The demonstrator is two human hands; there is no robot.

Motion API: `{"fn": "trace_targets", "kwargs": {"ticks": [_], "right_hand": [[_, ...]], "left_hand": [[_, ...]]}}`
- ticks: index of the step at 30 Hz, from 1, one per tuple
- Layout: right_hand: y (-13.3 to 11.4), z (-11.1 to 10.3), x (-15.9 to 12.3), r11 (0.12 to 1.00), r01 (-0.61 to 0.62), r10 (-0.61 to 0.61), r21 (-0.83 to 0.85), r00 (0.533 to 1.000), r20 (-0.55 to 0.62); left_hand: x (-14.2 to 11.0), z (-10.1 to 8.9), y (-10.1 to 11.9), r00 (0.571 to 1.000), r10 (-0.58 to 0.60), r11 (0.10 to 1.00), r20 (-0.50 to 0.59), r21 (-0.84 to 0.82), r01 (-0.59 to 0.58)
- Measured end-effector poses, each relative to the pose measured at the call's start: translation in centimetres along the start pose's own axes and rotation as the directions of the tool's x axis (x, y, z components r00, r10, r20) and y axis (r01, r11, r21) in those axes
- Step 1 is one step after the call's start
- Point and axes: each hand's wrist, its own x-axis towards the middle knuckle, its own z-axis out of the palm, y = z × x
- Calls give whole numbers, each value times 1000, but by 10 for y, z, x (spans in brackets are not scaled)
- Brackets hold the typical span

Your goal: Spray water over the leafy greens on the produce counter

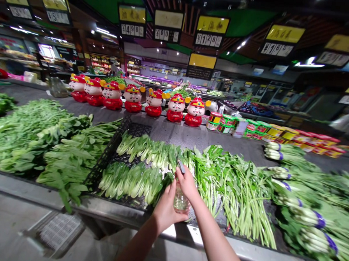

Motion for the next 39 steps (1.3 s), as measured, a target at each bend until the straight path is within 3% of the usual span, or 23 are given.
{"fn": "trace_targets", "kwargs": {"ticks": [10,16,26,34,39], "right_hand": [[-17,15,-4,997,77,-77,-16,997,1],[-33,25,-3,999,19,-16,-47,997,70],[-27,36,-11,1000,0,0,-8,997,76],[-37,36,6,996,19,-30,86,991,128],[-40,44,11,999,31,-33,14,985,171]], "left_hand": [[-10,-19,-4,1000,-10,1000,-20,2,10],[-15,-29,-6,998,-28,1000,-56,-1,28],[-25,-29,-16,997,-43,999,-65,9,43],[-18,-36,-14,990,-64,997,-122,39,70],[-18,-37,-17,983,-58,997,-174,34,65]]}}
